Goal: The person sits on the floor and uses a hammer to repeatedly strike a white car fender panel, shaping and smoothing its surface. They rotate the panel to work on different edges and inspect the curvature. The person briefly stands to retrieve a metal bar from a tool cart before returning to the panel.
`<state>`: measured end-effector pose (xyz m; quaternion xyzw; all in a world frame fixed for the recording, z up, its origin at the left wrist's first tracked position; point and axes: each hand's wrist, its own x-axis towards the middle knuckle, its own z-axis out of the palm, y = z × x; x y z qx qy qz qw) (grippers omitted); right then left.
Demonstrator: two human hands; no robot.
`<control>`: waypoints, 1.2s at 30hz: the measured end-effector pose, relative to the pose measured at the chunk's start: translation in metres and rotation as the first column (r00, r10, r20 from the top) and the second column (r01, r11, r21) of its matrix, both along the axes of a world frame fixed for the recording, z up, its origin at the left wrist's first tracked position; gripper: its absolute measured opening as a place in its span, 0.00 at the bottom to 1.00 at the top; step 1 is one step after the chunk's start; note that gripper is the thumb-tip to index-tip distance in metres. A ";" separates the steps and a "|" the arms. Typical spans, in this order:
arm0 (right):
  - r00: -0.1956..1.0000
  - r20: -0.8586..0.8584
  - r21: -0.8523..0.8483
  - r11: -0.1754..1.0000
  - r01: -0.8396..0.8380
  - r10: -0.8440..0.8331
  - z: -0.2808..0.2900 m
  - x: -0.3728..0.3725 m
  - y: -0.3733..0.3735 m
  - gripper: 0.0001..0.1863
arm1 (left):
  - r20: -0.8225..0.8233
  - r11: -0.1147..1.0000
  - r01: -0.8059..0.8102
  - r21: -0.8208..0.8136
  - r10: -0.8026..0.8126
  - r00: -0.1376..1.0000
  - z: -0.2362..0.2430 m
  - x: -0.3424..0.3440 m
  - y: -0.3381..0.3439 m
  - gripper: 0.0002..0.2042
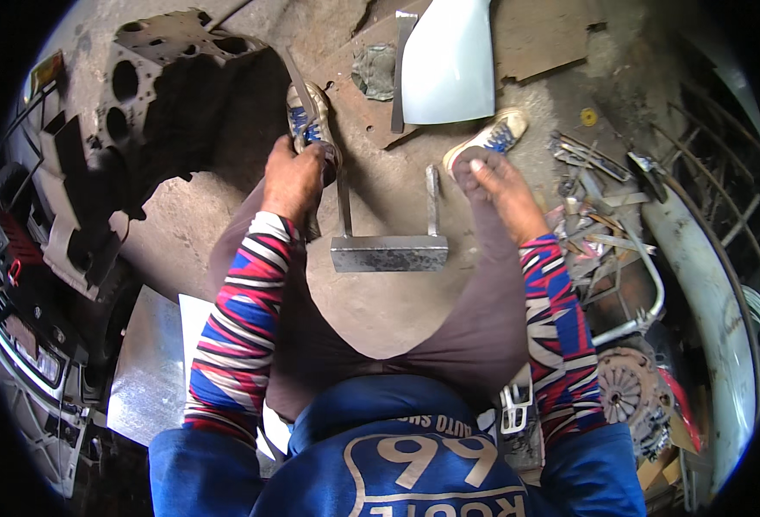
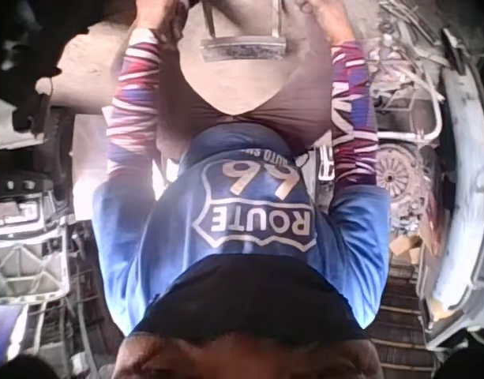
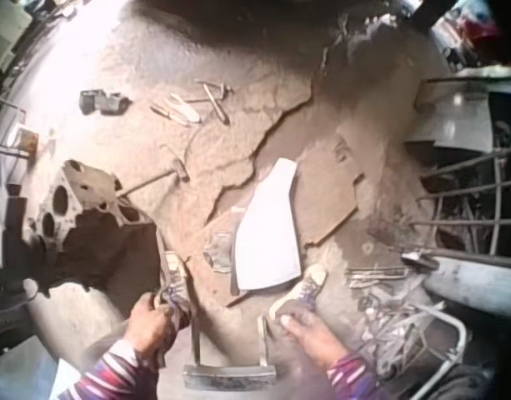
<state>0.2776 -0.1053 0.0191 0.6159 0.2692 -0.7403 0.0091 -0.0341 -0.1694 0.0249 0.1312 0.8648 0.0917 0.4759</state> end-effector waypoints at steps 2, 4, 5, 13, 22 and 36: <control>0.999 -0.023 -0.038 0.998 -0.047 0.046 -0.041 -0.007 0.014 0.22 | 0.210 0.947 -0.276 -0.168 0.307 0.928 -0.048 0.011 -0.024 0.23; 0.965 0.024 0.180 0.948 -0.261 0.261 -0.055 -0.017 0.027 0.21 | 0.088 0.999 -0.024 -0.044 0.028 0.996 -0.096 0.020 -0.042 0.24; 0.912 0.130 0.296 0.862 -0.411 0.390 -0.055 -0.022 0.036 0.20 | 0.046 0.996 -0.053 -0.073 0.056 0.997 -0.124 0.026 -0.048 0.24; 0.972 0.229 0.841 0.494 -0.220 0.044 0.037 -0.016 0.105 0.20 | -0.318 0.990 0.134 -0.042 -0.141 0.938 -0.270 0.068 -0.049 0.29; 0.925 -0.346 0.800 0.466 0.377 -0.155 0.083 0.030 0.094 0.27 | 0.229 0.962 -0.271 0.016 0.261 0.938 -0.280 0.127 -0.038 0.31; 0.618 -0.576 0.189 0.647 0.738 -0.536 0.051 0.065 0.122 0.16 | 0.517 0.752 -0.658 0.042 0.548 0.658 -0.296 0.170 -0.029 0.29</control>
